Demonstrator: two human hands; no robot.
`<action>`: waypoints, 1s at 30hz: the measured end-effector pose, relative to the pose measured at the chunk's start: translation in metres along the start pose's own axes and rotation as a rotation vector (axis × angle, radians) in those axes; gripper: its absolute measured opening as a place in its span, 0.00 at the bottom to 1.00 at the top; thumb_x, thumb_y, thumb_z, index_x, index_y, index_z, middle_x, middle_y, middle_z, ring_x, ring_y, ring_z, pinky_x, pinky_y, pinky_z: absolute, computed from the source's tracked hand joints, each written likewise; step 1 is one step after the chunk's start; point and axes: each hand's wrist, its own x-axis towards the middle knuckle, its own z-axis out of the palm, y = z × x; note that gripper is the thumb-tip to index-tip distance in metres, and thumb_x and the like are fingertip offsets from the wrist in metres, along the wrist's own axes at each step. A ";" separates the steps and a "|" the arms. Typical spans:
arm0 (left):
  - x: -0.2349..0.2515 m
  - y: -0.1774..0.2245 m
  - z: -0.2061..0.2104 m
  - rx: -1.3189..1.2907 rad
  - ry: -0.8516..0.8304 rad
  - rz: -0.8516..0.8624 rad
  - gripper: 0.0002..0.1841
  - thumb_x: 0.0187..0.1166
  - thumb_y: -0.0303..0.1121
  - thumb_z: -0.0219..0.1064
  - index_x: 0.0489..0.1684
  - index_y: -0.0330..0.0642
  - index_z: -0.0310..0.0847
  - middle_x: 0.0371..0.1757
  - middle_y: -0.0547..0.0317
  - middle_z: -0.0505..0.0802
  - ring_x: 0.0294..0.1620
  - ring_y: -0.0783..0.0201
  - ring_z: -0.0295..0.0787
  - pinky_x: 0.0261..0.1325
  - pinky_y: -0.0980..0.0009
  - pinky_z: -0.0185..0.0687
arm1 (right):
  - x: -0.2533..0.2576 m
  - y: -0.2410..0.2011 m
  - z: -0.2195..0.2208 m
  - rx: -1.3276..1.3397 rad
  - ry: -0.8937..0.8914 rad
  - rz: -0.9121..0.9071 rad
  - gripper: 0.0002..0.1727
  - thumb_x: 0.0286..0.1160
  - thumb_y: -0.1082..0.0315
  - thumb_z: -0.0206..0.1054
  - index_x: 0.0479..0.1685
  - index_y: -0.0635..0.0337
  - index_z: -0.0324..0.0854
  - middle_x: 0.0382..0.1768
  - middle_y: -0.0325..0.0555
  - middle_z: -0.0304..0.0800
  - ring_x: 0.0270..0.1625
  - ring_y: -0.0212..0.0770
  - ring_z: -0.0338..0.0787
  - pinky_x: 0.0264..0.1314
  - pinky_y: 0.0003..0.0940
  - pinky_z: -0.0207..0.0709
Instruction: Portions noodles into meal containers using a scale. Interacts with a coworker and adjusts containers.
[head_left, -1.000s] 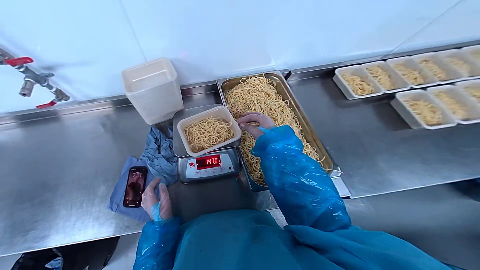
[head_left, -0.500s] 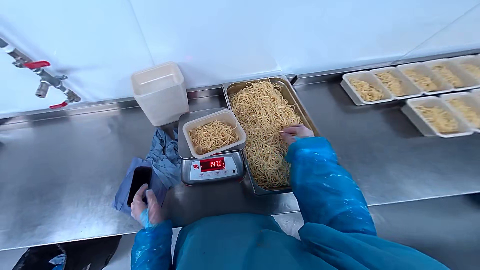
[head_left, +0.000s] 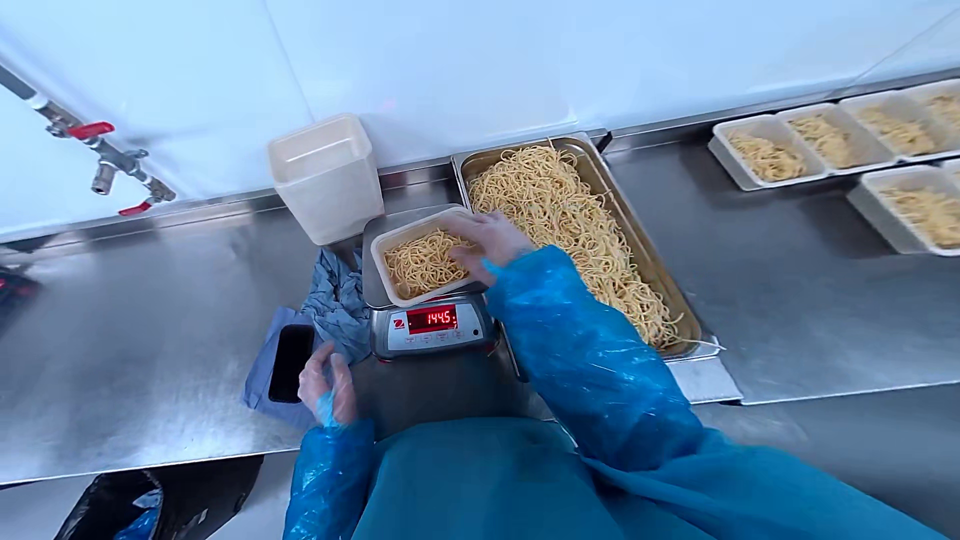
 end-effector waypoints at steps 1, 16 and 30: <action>0.000 -0.001 -0.003 -0.009 0.011 -0.009 0.18 0.79 0.38 0.62 0.58 0.35 0.88 0.58 0.44 0.92 0.63 0.50 0.86 0.70 0.48 0.77 | 0.009 -0.005 0.002 -0.059 -0.101 -0.004 0.28 0.84 0.59 0.66 0.84 0.37 0.75 0.74 0.55 0.83 0.79 0.65 0.77 0.72 0.67 0.75; -0.006 0.003 -0.010 -0.008 0.017 -0.036 0.18 0.79 0.39 0.61 0.55 0.35 0.89 0.58 0.44 0.92 0.66 0.49 0.84 0.72 0.45 0.72 | -0.034 0.001 -0.077 0.367 0.520 -0.050 0.16 0.83 0.66 0.63 0.64 0.61 0.88 0.54 0.53 0.94 0.48 0.34 0.92 0.55 0.32 0.86; 0.017 0.051 0.006 -0.374 -0.186 -0.064 0.14 0.85 0.30 0.56 0.59 0.32 0.82 0.54 0.52 0.92 0.51 0.67 0.88 0.57 0.68 0.84 | -0.146 0.122 -0.008 0.150 0.045 0.496 0.19 0.85 0.73 0.63 0.72 0.58 0.84 0.66 0.62 0.89 0.66 0.64 0.89 0.72 0.65 0.77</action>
